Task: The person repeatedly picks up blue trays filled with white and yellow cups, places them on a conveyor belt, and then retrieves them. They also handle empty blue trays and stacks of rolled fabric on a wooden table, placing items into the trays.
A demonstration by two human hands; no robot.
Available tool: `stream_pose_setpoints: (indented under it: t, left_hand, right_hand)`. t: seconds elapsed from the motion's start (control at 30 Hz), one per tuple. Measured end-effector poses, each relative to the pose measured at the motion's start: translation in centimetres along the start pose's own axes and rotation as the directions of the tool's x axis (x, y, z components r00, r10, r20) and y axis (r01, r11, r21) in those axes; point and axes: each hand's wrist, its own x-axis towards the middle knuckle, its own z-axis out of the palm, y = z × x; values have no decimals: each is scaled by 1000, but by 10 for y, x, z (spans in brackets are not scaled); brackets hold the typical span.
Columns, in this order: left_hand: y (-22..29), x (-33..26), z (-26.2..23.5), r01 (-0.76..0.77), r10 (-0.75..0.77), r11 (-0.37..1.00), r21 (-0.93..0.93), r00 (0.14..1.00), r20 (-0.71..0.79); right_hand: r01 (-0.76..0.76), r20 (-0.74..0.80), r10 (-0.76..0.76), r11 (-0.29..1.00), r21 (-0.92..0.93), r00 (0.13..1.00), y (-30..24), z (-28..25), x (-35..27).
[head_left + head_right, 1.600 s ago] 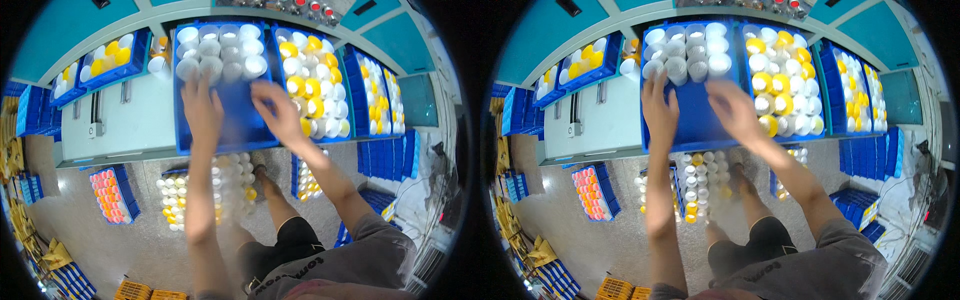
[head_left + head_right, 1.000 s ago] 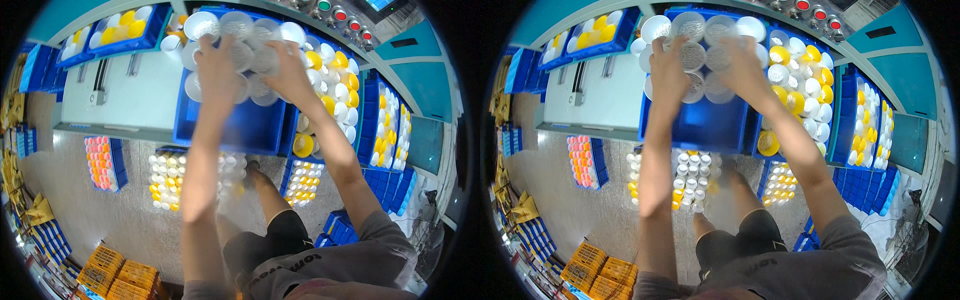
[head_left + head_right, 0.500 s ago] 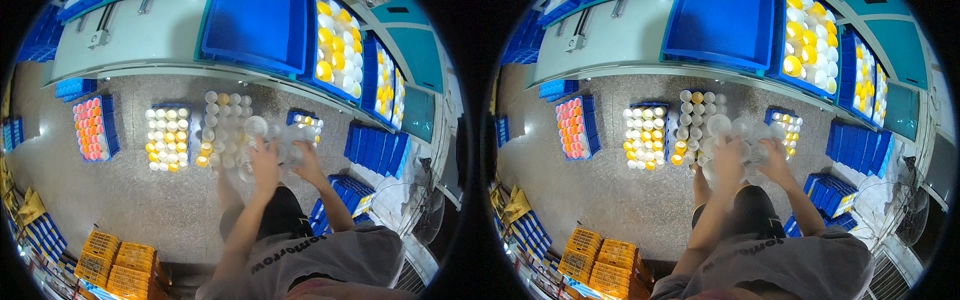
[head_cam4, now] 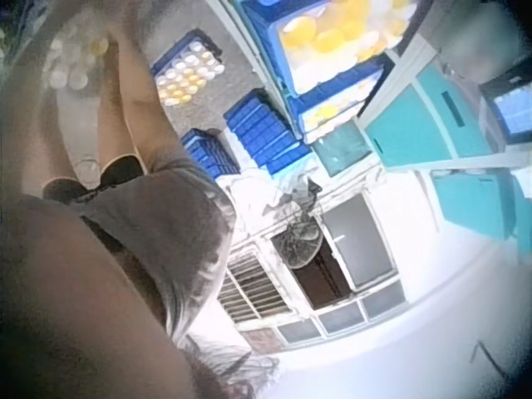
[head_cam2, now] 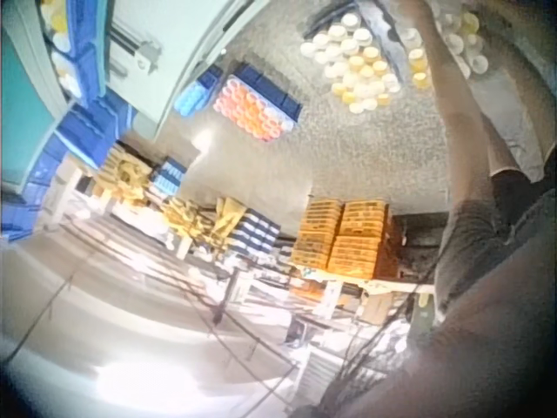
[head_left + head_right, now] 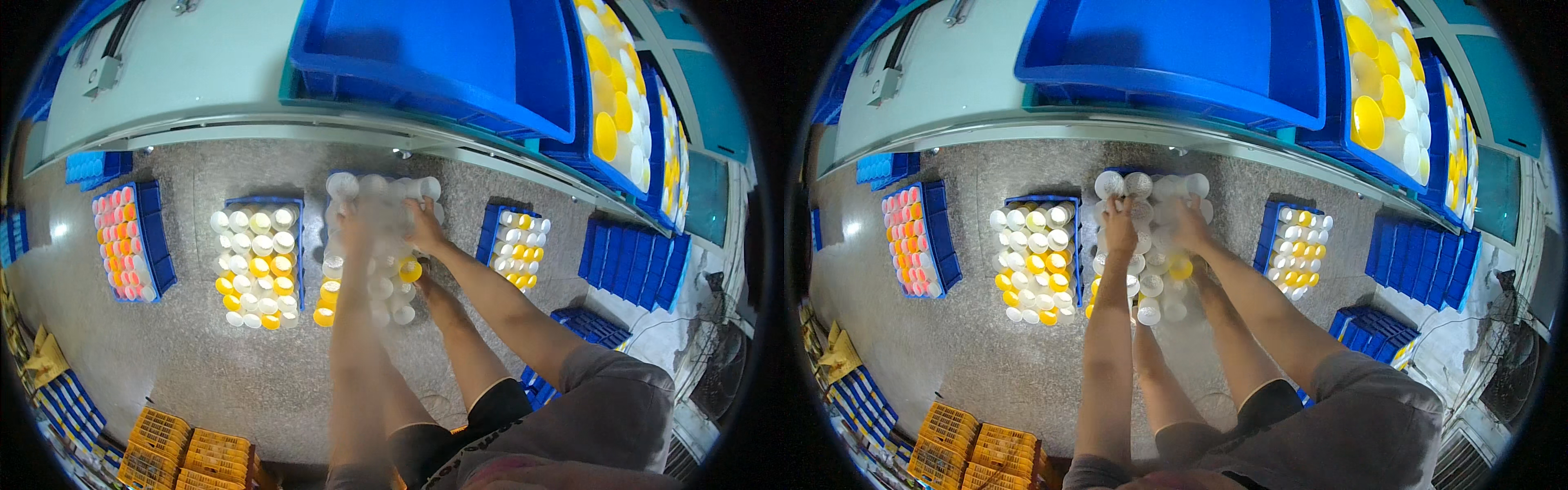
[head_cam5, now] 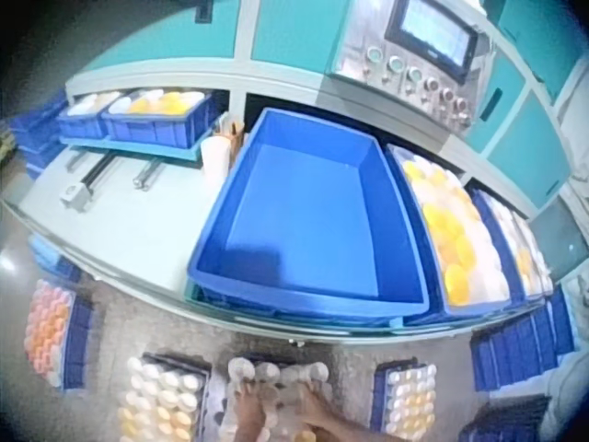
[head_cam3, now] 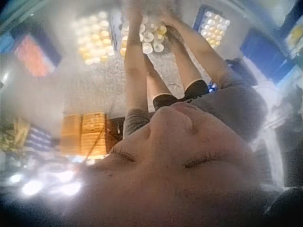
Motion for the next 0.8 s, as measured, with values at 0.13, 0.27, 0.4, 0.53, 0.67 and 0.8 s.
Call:
stream_pose_setpoints:
  t: [0.13,0.27,0.4,0.53,0.67,0.8]
  left_hand:
    - [-34,2,5,56,-60,996,76,997,48]
    - [-27,7,17,-13,25,998,-61,982,186]
    - [40,11,7,84,-124,983,164,959,255]
    - [197,-27,-39,16,-17,1000,5,918,397]
    - [369,-61,-94,457,551,58,-887,727,410]
    - [474,-33,-116,593,128,-356,-722,796,591]
  right_hand:
    - [-205,137,196,978,48,971,23,-2,9]
    - [5,125,7,995,-98,992,19,9,15]
    - [-56,190,21,982,179,982,9,-4,5]
    - [70,211,-100,987,147,972,18,-68,-54]
    - [5,201,-51,975,220,978,44,-143,-144]
    - [-43,89,21,965,257,996,72,-209,-205]
